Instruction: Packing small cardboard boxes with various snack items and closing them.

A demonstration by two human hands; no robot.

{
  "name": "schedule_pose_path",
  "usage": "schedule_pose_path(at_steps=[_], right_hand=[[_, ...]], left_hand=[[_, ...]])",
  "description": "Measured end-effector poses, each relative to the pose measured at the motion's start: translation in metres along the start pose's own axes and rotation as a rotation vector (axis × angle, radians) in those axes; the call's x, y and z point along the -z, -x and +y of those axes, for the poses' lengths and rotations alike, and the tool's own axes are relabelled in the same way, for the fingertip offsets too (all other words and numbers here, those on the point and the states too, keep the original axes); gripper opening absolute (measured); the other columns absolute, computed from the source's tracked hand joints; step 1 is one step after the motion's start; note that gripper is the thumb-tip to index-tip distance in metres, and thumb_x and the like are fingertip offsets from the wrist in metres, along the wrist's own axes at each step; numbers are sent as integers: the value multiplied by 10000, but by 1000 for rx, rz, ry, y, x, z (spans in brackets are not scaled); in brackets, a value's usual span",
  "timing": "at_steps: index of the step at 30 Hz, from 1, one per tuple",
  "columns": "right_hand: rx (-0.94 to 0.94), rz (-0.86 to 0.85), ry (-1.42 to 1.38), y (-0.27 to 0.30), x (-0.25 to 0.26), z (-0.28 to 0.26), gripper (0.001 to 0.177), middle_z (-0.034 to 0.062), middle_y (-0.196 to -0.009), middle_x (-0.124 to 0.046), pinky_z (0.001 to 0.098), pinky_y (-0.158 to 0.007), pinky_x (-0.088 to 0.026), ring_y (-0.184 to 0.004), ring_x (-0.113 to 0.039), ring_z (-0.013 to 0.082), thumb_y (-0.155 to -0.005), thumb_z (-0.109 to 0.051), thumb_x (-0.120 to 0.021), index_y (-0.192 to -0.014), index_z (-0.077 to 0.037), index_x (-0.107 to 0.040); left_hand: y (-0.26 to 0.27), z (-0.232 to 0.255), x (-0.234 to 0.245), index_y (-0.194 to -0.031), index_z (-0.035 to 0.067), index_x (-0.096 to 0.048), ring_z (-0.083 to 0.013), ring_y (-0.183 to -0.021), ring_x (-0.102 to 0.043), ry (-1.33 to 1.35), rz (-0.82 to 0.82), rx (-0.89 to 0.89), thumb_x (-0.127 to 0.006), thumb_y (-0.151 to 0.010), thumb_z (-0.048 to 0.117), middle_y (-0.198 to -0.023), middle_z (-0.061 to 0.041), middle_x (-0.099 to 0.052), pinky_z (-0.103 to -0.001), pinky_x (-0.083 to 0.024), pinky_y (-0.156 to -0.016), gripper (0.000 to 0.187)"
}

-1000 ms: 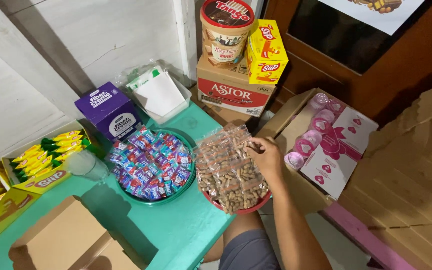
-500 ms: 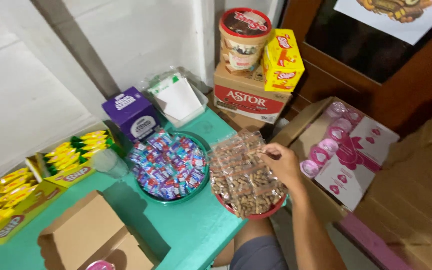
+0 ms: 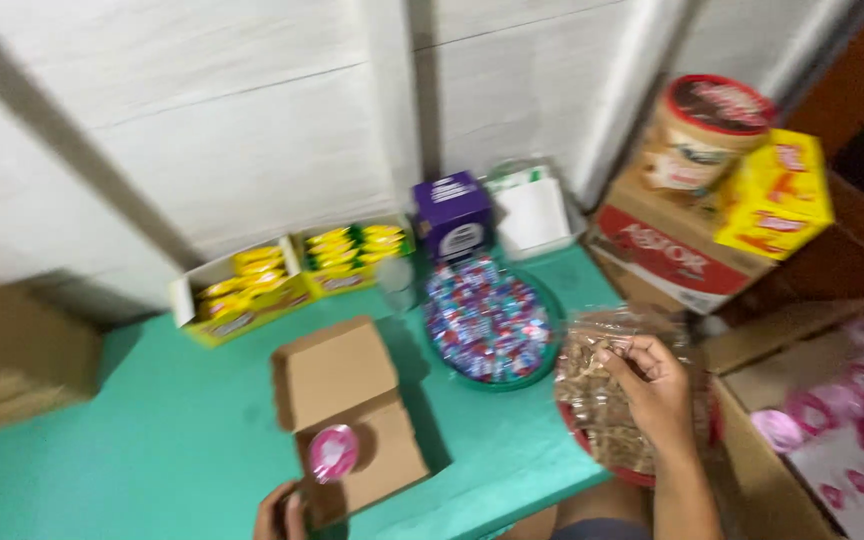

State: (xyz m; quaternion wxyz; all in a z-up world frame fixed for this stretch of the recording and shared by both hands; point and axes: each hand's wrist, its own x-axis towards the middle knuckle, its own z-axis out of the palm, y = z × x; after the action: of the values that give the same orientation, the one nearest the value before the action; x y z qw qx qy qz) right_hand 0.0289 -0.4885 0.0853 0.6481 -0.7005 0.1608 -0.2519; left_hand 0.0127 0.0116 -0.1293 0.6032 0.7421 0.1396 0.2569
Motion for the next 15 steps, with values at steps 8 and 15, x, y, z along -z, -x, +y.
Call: schedule_pose_path(at_steps=[8,15], right_hand=[[-246,-168,-159,52,-135,15,181,106,-940,-773,261,-525,-478,-726,-653,122,-877,-67,-769,-993,-80,-631],[-390,-367,-250,111,-223,35,153,109,-910,-762,283,-720,-536,-835,-656,120,-905,-102,-768,-985,-76,-641]], left_hand=[[0,85,15,-1139,75,-730,-172,-998,-713,-117,-114,-2,-607,-973,210,-1084,-68,-773,-304,-538,-927,247],[-3,110,17,-1108,115,-728,-167,-970,-729,-151,-124,-19,-605,-969,264,-1057,-36,-767,-312,-561,-864,238]])
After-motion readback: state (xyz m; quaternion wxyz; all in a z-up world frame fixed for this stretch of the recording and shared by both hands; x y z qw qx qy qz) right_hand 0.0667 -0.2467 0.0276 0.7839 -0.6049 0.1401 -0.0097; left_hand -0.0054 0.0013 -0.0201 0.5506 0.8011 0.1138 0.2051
